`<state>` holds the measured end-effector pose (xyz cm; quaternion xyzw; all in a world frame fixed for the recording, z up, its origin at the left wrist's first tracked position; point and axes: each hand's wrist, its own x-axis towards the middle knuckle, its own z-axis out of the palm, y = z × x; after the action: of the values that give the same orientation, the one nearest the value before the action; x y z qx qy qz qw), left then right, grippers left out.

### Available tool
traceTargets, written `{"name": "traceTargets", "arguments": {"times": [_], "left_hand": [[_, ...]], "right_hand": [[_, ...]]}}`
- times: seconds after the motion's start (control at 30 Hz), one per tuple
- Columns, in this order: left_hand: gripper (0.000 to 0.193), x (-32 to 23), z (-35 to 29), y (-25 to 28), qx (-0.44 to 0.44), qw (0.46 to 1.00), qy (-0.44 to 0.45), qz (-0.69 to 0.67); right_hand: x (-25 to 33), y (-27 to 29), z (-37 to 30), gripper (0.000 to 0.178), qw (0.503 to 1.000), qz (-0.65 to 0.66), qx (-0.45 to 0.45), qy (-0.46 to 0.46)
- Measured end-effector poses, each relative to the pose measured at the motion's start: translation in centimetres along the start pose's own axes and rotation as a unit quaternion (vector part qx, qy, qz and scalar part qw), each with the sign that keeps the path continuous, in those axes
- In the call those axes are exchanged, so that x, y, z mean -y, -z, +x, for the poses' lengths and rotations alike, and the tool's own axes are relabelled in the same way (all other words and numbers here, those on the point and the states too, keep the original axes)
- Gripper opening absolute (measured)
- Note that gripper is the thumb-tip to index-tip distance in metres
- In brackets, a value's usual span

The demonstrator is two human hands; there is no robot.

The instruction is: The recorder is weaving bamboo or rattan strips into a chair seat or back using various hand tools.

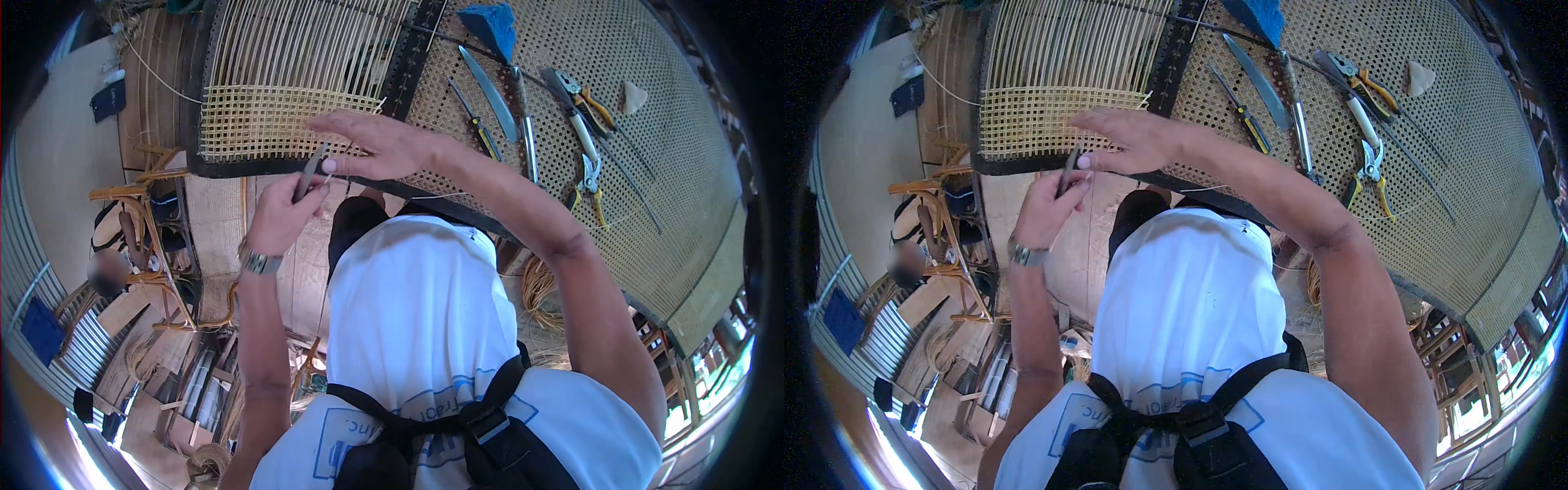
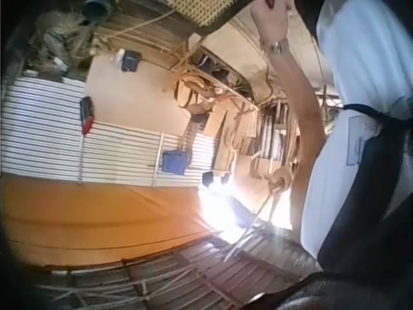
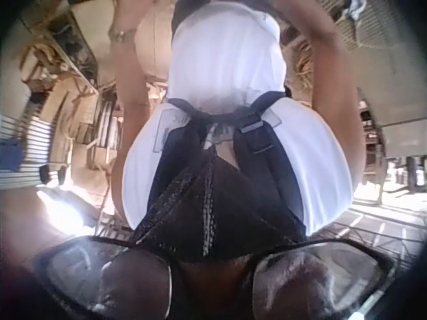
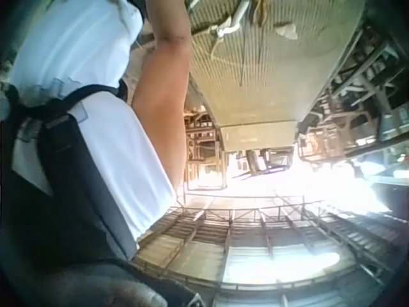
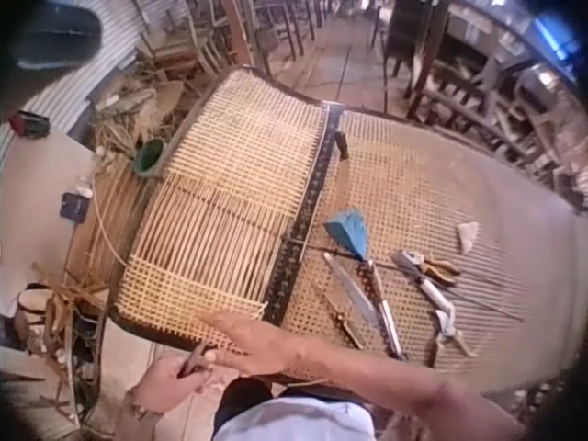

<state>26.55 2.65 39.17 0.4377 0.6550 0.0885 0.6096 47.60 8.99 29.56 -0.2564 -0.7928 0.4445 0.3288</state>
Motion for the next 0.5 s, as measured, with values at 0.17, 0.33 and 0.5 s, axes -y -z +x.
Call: {"name": "traceTargets", "arguments": {"times": [0.17, 0.33, 0.5], "left_hand": [[0.02, 0.3, -3.4, 0.4, -0.05, 0.998, 0.025, -0.016], [0.025, 2.2, -0.4, -0.8, -0.118, 0.992, -0.005, -0.045], [0.028, -0.4, 6.3, -9.0, -0.104, 0.925, -0.198, 0.306]], "right_hand": [[2.0, 3.0, 1.3, 0.04, 0.944, 0.151, 0.259, -0.139], [1.7, 9.8, -0.2, 0.017, 0.966, 0.172, -0.068, -0.179], [1.1, 15.9, -3.0, 0.016, 0.911, 0.237, -0.248, -0.228]]}}
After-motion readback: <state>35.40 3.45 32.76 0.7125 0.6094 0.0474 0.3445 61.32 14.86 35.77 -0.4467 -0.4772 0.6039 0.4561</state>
